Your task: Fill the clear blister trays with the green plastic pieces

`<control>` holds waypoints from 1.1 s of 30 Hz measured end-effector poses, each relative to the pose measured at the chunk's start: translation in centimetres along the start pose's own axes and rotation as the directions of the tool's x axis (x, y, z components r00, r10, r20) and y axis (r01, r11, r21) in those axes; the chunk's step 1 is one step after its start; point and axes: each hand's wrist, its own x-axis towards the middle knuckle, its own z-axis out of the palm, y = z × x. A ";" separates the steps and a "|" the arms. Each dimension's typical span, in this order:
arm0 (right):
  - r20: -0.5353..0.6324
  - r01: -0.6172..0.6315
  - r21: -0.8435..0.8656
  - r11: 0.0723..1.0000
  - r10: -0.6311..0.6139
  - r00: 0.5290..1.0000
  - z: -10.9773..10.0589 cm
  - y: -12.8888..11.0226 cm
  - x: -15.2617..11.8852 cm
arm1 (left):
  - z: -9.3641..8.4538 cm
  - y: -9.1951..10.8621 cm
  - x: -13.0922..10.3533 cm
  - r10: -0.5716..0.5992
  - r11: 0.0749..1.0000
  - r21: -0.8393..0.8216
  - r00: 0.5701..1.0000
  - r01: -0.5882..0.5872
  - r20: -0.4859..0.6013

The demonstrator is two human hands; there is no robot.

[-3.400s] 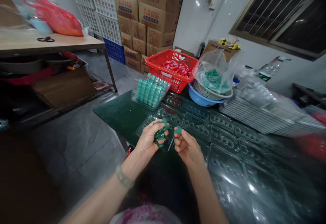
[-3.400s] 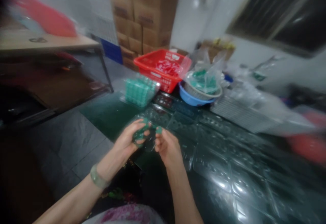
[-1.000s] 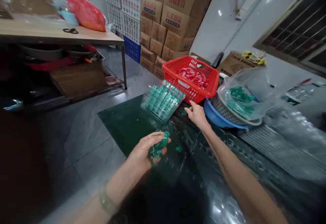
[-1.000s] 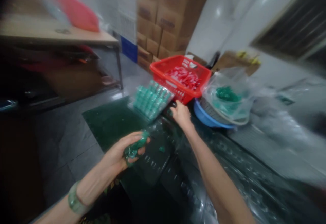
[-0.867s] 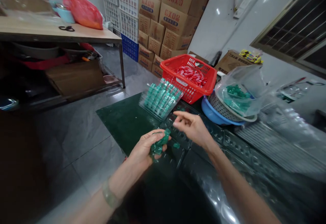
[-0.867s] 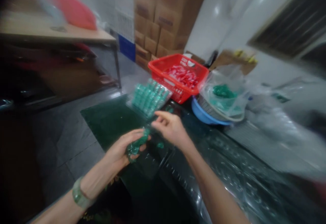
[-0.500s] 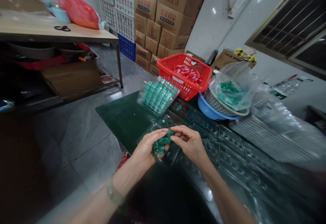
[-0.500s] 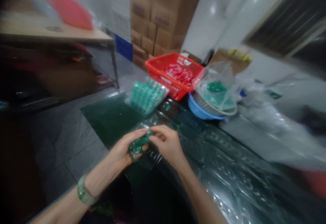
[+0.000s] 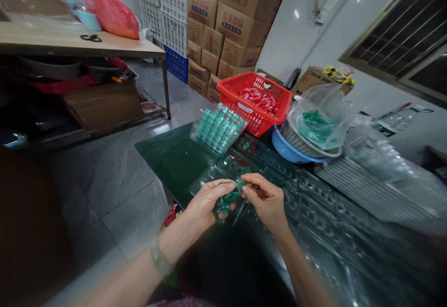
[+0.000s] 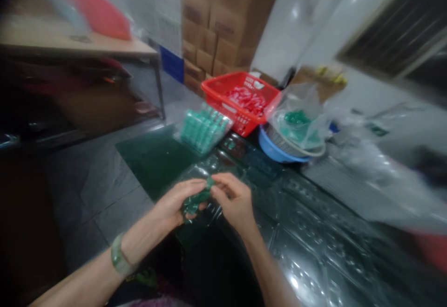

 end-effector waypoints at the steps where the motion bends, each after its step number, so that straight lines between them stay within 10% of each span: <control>1: 0.001 0.004 -0.004 1.000 -0.004 1.000 0.0 0.0 0.0 | 0.0 -0.1 0.0 0.023 0.999 0.022 1.000 -0.023 0.000; 9: 0.026 -0.012 -0.061 0.998 0.014 1.000 0.3 0.0 -0.4 | -0.3 -0.7 0.5 0.042 0.998 0.054 0.999 -0.041 -0.017; 14: 0.058 -0.035 -0.117 0.993 0.042 0.997 -1.3 0.2 0.9 | 0.0 -0.6 1.1 -0.151 0.988 -0.047 0.986 0.148 -0.067; 19: -0.168 -0.094 -0.514 0.852 0.008 0.986 -5.8 5.5 8.4 | -1.2 -0.5 1.5 -0.270 0.953 -0.149 0.963 0.265 -0.019; 24: -0.085 -0.086 -0.731 0.677 0.034 0.996 -7.3 11.8 14.9 | -2.6 -0.3 1.0 -0.229 0.970 -0.086 0.973 0.226 -0.027; 33: 0.011 -0.073 -0.852 0.518 0.157 0.988 -6.1 13.5 16.2 | -3.0 0.2 1.4 -0.212 0.969 -0.130 0.977 0.208 -0.022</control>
